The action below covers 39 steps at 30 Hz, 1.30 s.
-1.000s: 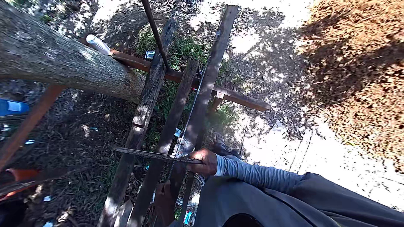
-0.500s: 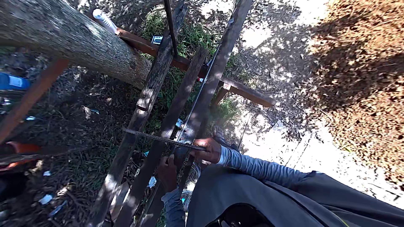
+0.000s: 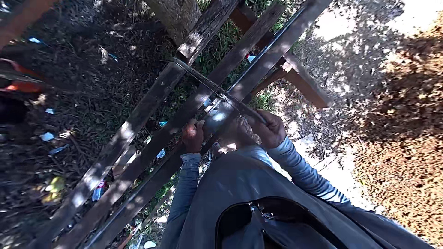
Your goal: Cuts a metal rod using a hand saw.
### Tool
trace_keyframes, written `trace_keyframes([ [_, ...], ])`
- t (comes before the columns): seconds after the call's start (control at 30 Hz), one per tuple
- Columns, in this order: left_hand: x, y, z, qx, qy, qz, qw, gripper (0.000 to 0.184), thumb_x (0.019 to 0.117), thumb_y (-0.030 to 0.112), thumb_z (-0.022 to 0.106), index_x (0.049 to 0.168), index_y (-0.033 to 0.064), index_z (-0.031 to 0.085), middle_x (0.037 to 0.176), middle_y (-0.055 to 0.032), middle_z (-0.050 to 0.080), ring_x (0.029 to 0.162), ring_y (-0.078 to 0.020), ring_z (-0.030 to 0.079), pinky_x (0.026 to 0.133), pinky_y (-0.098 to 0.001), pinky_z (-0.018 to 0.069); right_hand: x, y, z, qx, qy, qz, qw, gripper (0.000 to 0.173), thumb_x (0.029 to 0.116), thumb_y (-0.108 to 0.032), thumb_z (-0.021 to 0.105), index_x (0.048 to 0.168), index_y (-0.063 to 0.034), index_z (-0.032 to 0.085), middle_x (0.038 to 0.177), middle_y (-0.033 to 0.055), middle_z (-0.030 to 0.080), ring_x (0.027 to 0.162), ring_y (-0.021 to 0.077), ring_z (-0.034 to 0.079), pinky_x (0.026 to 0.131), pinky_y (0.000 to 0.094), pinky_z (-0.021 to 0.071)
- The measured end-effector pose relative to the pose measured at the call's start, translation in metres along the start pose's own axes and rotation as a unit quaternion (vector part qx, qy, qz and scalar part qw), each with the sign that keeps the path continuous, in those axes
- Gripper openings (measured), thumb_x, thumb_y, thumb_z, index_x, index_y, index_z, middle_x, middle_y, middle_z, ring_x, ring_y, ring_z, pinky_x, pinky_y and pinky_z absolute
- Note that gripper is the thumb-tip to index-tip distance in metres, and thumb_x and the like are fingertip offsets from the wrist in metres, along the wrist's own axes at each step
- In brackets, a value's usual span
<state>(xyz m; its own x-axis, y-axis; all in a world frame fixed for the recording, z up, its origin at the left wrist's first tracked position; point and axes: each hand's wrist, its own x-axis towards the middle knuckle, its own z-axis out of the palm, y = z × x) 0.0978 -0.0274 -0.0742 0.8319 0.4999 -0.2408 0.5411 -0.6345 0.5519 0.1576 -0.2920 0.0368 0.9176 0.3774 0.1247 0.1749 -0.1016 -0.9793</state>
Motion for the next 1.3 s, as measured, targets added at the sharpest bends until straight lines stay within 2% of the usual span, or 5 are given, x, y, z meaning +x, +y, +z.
trace_keyframes([
  [0.5, -0.02, 0.003, 0.0, -0.006, 0.0, -0.021, 1.0, 0.053, 0.1003, 0.064, 0.049, 0.114, 0.0151, 0.06, 0.093, -0.0139, 0.069, 0.084, -0.0364, 0.067, 0.068, -0.062, 0.0519, -0.045, 0.082, 0.022, -0.15, 0.027, 0.083, 0.985, 0.043, 0.0991, -0.046, 0.057, 0.077, -0.0098, 0.064, 0.058, -0.0013, 0.052, 0.051, 0.0111, 0.05, 0.05, 0.0374, 0.0443],
  [0.73, -0.013, 0.003, 0.014, 0.045, 0.037, -0.011, 0.998, 0.052, 0.1015, 0.06, 0.05, 0.113, 0.0114, 0.064, 0.097, -0.0144, 0.071, 0.091, -0.035, 0.07, 0.077, -0.0613, 0.0538, -0.047, 0.108, 0.016, -0.181, -0.022, 0.151, 0.972, 0.041, 0.1028, -0.039, 0.053, 0.103, -0.0021, 0.072, 0.072, 0.0107, 0.065, 0.065, 0.023, 0.063, 0.066, 0.0506, 0.0532],
  [1.0, -0.046, 0.011, 0.013, 0.101, 0.097, 0.067, 0.988, 0.045, 0.1018, 0.047, 0.059, 0.129, 0.0116, 0.063, 0.121, -0.0193, 0.067, 0.116, -0.0412, 0.062, 0.098, -0.0631, 0.0482, -0.039, 0.092, 0.001, -0.208, -0.08, 0.207, 0.953, 0.043, 0.1074, -0.04, 0.049, 0.099, -0.0036, 0.071, 0.075, 0.0163, 0.066, 0.07, 0.0336, 0.066, 0.069, 0.0587, 0.0525],
  [1.17, -0.065, 0.008, 0.013, 0.045, 0.151, 0.062, 0.986, 0.045, 0.1, 0.038, 0.066, 0.137, 0.0135, 0.06, 0.152, -0.019, 0.045, 0.133, -0.0389, 0.052, 0.106, -0.0564, 0.0475, -0.037, 0.094, -0.002, -0.192, -0.08, 0.196, 0.958, 0.042, 0.1075, -0.039, 0.052, 0.098, -0.0032, 0.071, 0.077, 0.0178, 0.066, 0.074, 0.0345, 0.066, 0.071, 0.0597, 0.052],
  [1.3, -0.058, -0.018, -0.003, 0.034, 0.149, 0.027, 0.988, 0.053, 0.0991, 0.049, 0.063, 0.141, 0.0178, 0.056, 0.141, -0.0181, 0.055, 0.123, -0.0368, 0.059, 0.099, -0.0565, 0.0512, -0.036, 0.099, -0.001, -0.199, -0.081, 0.2, 0.956, 0.046, 0.1077, -0.042, 0.048, 0.095, -0.0041, 0.07, 0.077, 0.018, 0.066, 0.075, 0.0363, 0.066, 0.07, 0.0615, 0.0521],
])
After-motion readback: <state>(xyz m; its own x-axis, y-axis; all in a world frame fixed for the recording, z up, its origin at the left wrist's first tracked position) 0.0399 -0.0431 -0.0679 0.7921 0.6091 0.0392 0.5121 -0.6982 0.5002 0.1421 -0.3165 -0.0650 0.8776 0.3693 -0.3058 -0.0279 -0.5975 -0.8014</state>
